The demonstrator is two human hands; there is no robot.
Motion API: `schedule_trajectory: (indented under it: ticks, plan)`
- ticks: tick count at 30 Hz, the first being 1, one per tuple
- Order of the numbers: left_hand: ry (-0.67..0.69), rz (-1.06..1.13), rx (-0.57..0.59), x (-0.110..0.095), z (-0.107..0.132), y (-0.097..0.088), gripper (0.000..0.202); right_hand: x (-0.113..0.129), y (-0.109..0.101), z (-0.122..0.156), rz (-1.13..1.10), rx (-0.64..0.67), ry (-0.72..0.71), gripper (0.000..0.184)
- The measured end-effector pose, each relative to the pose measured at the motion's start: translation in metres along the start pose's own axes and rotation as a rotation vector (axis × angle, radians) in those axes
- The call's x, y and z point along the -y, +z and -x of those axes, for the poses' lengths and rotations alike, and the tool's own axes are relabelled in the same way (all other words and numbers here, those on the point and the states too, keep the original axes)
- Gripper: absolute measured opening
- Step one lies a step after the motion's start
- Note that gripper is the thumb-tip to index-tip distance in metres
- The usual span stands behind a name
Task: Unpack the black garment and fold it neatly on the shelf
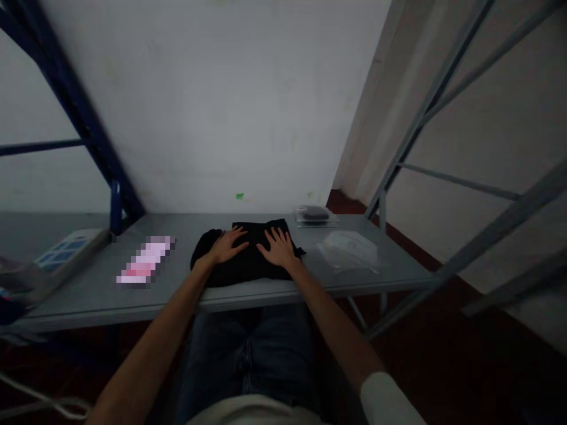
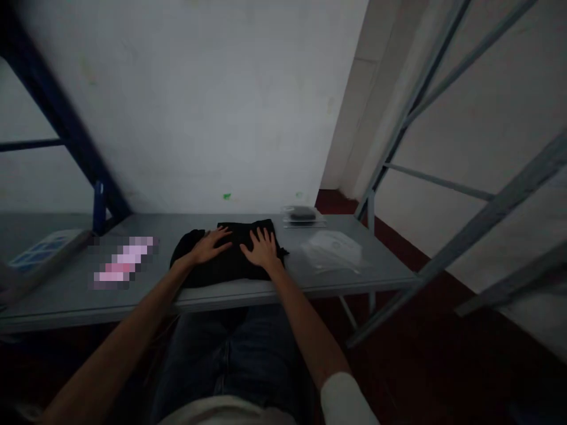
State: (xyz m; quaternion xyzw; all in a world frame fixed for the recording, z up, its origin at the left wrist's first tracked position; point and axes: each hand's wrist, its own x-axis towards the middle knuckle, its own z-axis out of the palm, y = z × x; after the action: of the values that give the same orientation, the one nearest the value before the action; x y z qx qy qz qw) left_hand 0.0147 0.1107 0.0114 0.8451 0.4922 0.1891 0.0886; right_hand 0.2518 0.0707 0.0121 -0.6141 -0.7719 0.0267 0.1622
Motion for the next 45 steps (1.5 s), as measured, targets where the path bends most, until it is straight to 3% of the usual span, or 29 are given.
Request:
schedule_trajectory:
  ticks: [7, 12, 16, 22, 28, 35, 40, 43, 45]
  plan:
    - [-0.035, -0.063, 0.044, 0.006, -0.009, -0.006, 0.067, -0.011, -0.003, -0.010, -0.018, 0.035, 0.035, 0.081]
    - [-0.020, -0.058, 0.035, 0.005, -0.013, -0.007, 0.066, -0.015, 0.001, -0.012, -0.068, -0.007, 0.025, 0.080]
    - [-0.012, -0.053, 0.025, 0.005, -0.012, -0.006, 0.065, -0.015, 0.002, -0.008, -0.129, -0.129, 0.042, 0.072]
    - [-0.003, -0.066, 0.018, 0.008, -0.011, -0.004, 0.066, -0.034, -0.001, -0.013, -0.389, -0.423, 0.041, 0.048]
    - [0.004, -0.057, 0.015, 0.012, -0.014, -0.002, 0.066, -0.061, -0.004, -0.023, -0.652, -0.398, 0.137, 0.045]
    - [0.027, -0.045, -0.019, 0.010, -0.014, -0.005, 0.066, -0.070, -0.004, -0.016, -0.719, -0.413, 0.114, 0.053]
    - [0.087, -0.066, -0.157, -0.016, -0.010, -0.021, 0.054, -0.066, -0.003, -0.015, -0.643, -0.435, 0.100, 0.055]
    - [0.175, -0.121, -0.221, -0.055, 0.001, -0.019, 0.046, -0.066, -0.004, -0.012, -0.598, -0.482, 0.097, 0.052]
    - [0.224, -0.128, -0.218, -0.084, 0.010, -0.007, 0.047, -0.068, -0.007, -0.011, -0.520, -0.532, 0.086, 0.047]
